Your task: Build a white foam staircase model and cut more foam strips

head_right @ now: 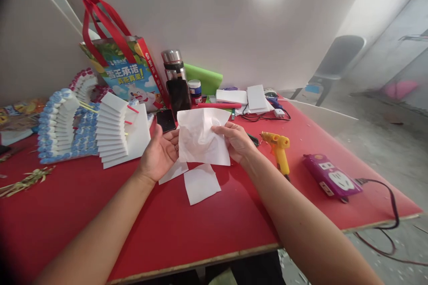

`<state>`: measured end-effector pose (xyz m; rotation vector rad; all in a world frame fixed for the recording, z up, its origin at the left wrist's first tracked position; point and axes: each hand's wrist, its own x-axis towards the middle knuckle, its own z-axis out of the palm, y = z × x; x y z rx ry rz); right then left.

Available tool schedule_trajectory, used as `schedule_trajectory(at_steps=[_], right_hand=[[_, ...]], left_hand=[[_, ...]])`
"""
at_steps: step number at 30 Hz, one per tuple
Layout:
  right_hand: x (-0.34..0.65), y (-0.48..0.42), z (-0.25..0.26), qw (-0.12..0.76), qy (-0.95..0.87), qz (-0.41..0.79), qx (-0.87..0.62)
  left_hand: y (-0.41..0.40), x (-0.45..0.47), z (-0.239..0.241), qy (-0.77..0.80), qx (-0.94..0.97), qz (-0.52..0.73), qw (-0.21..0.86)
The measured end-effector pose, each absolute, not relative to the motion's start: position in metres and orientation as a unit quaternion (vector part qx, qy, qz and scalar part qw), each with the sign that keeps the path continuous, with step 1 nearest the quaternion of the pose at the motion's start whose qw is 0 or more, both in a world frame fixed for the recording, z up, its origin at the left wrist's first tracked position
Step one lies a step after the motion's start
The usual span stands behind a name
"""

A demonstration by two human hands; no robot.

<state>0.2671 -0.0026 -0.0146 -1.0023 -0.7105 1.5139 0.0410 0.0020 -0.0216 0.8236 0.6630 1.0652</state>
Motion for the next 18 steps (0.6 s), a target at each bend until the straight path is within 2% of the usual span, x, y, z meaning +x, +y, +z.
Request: schedule_trajectory(at_steps=[7, 10, 14, 18], right_hand=[[0.267, 0.001, -0.018, 0.583, -0.286, 0.628, -0.429], [0.268, 0.001, -0.017, 0.592, -0.287, 0.623, -0.422], [0.267, -0.001, -0.016, 0.574, -0.303, 0.633, -0.421], [0.259, -0.006, -0.018, 0.536, -0.336, 0.644, -0.429]], left_hand=[[0.005, 0.039, -0.034, 0.398, 0.436, 0.524, 0.613], [0.008, 0.032, -0.032, 0.379, 0.442, 0.535, 0.612], [0.003, 0.033, -0.025, 0.359, 0.460, 0.490, 0.647], [0.000, 0.043, -0.028, 0.403, 0.463, 0.520, 0.594]])
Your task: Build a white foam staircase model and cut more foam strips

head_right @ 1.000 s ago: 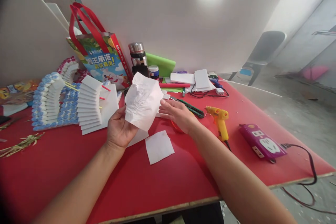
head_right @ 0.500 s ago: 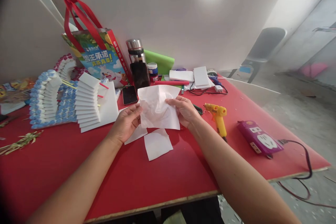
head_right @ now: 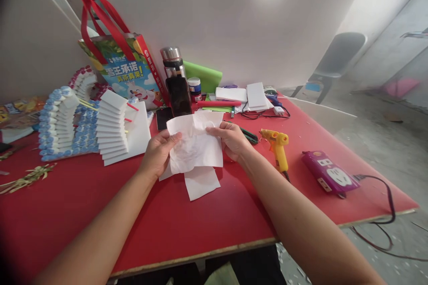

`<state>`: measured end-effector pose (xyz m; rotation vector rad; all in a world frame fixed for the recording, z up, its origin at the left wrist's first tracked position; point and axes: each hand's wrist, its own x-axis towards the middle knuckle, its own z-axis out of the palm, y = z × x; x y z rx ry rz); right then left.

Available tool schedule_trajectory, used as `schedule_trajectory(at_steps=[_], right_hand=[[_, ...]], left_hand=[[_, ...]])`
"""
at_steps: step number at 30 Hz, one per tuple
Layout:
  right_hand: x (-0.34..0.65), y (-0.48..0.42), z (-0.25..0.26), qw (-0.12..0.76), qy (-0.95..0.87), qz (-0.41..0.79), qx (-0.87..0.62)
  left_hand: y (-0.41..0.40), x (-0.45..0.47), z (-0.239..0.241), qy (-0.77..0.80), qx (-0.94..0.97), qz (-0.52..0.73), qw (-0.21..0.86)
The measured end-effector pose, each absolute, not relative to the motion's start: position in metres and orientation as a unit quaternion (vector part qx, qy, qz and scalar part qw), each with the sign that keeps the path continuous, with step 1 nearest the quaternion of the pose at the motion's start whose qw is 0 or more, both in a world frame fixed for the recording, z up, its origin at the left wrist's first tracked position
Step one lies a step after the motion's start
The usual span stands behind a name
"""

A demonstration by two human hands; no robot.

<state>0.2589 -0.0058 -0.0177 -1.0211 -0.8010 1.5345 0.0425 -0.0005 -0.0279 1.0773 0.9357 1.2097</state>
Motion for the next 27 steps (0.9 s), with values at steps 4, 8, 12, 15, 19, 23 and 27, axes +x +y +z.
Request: schedule_trajectory(at_steps=[4, 8, 12, 15, 19, 23, 27], right_hand=[[0.252, -0.008, -0.020, 0.540, -0.376, 0.601, -0.453], [0.253, -0.006, -0.025, 0.562, -0.407, 0.544, -0.472], [0.256, -0.004, -0.028, 0.583, -0.416, 0.508, -0.478], [0.257, -0.003, -0.028, 0.593, -0.426, 0.490, -0.476], [0.260, -0.001, -0.028, 0.597, -0.435, 0.485, -0.468], [0.261, -0.001, -0.025, 0.599, -0.431, 0.496, -0.457], [0.261, -0.005, -0.018, 0.567, -0.441, 0.548, -0.429]], left_hand=[[0.003, 0.044, -0.036, 0.434, 0.440, 0.593, 0.516], [0.002, 0.044, -0.035, 0.438, 0.421, 0.619, 0.498], [-0.001, 0.046, -0.032, 0.424, 0.412, 0.637, 0.495], [0.000, 0.046, -0.031, 0.401, 0.406, 0.625, 0.532], [0.001, 0.043, -0.031, 0.373, 0.412, 0.545, 0.628], [-0.001, 0.041, -0.033, 0.375, 0.441, 0.458, 0.674], [-0.001, 0.038, -0.031, 0.393, 0.426, 0.466, 0.669]])
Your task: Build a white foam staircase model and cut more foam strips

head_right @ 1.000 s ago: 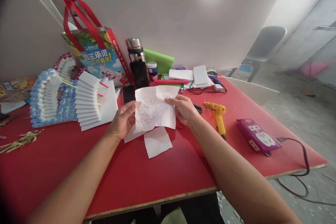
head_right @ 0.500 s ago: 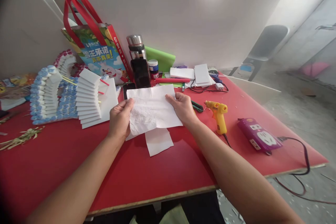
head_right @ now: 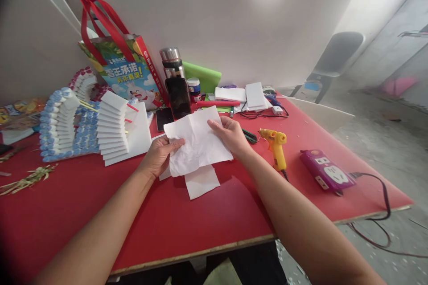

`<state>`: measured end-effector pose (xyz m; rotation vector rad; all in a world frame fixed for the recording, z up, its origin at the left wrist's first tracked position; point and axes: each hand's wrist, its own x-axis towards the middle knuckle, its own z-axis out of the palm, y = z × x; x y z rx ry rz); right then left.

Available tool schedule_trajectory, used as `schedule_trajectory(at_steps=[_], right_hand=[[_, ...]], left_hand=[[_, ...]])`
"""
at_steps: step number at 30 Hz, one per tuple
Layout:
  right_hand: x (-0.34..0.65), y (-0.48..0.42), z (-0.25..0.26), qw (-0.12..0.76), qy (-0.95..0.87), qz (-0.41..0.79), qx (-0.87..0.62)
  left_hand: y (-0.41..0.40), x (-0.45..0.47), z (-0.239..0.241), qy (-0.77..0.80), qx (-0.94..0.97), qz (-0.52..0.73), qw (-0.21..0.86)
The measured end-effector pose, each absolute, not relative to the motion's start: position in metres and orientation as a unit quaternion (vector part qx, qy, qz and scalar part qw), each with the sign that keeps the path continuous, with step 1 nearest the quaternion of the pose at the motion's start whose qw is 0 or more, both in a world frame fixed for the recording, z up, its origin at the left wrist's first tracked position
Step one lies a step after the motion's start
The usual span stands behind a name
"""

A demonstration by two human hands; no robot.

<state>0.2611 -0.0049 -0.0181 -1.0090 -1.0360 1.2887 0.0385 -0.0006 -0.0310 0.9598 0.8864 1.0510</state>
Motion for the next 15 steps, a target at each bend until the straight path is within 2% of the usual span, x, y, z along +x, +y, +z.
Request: schedule_trajectory(at_steps=[4, 15], right_hand=[[0.264, -0.006, -0.017, 0.486, -0.445, 0.629, -0.412], [0.267, -0.006, -0.021, 0.522, -0.415, 0.631, -0.395]], left_hand=[[0.004, 0.034, -0.028, 0.415, 0.411, 0.497, 0.642], [0.007, 0.020, -0.024, 0.340, 0.465, 0.523, 0.628]])
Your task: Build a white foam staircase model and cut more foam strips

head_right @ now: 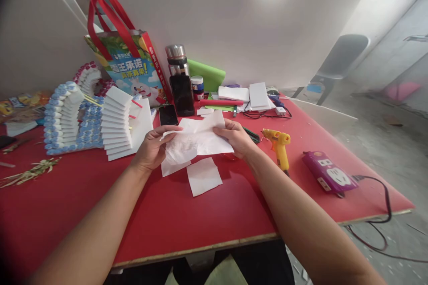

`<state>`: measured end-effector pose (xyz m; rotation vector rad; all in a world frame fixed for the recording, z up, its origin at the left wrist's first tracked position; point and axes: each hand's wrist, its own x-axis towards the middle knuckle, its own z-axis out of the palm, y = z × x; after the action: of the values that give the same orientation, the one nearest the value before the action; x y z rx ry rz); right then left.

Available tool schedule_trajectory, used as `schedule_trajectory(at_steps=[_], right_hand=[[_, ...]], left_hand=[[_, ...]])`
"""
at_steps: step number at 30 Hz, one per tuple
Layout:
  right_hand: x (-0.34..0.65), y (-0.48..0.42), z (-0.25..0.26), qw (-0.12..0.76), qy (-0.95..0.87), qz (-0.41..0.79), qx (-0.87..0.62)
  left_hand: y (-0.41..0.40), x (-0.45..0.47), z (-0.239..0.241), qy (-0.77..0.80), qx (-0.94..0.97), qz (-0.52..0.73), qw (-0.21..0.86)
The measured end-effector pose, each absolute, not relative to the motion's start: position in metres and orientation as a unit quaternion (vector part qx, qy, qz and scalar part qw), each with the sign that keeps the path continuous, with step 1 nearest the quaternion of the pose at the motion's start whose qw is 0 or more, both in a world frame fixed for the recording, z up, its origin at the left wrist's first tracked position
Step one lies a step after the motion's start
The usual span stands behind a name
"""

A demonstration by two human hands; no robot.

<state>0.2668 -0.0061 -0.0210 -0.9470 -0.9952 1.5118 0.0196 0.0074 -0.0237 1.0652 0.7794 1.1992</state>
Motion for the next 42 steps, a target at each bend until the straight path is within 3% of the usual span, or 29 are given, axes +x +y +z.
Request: schedule_trajectory(at_steps=[11, 16, 20, 24, 31, 37, 42], right_hand=[[0.266, -0.008, -0.014, 0.540, -0.430, 0.606, -0.396], [0.267, -0.007, -0.016, 0.503, -0.450, 0.623, -0.396], [0.265, -0.007, -0.019, 0.506, -0.500, 0.552, -0.435], [0.265, -0.008, -0.019, 0.518, -0.539, 0.507, -0.428], [0.268, -0.006, -0.017, 0.475, -0.468, 0.610, -0.428], [0.264, -0.007, -0.015, 0.517, -0.424, 0.625, -0.404], [0.262, -0.009, -0.013, 0.503, -0.423, 0.623, -0.423]], left_hand=[[0.007, 0.016, -0.021, 0.343, 0.503, 0.505, 0.612], [0.004, 0.018, -0.016, 0.329, 0.512, 0.490, 0.625], [0.004, 0.021, -0.019, 0.372, 0.528, 0.493, 0.583], [0.007, 0.018, -0.021, 0.375, 0.497, 0.484, 0.615], [0.012, 0.019, -0.025, 0.386, 0.441, 0.481, 0.652], [0.014, 0.023, -0.028, 0.380, 0.388, 0.509, 0.668], [0.014, 0.025, -0.032, 0.378, 0.393, 0.507, 0.667]])
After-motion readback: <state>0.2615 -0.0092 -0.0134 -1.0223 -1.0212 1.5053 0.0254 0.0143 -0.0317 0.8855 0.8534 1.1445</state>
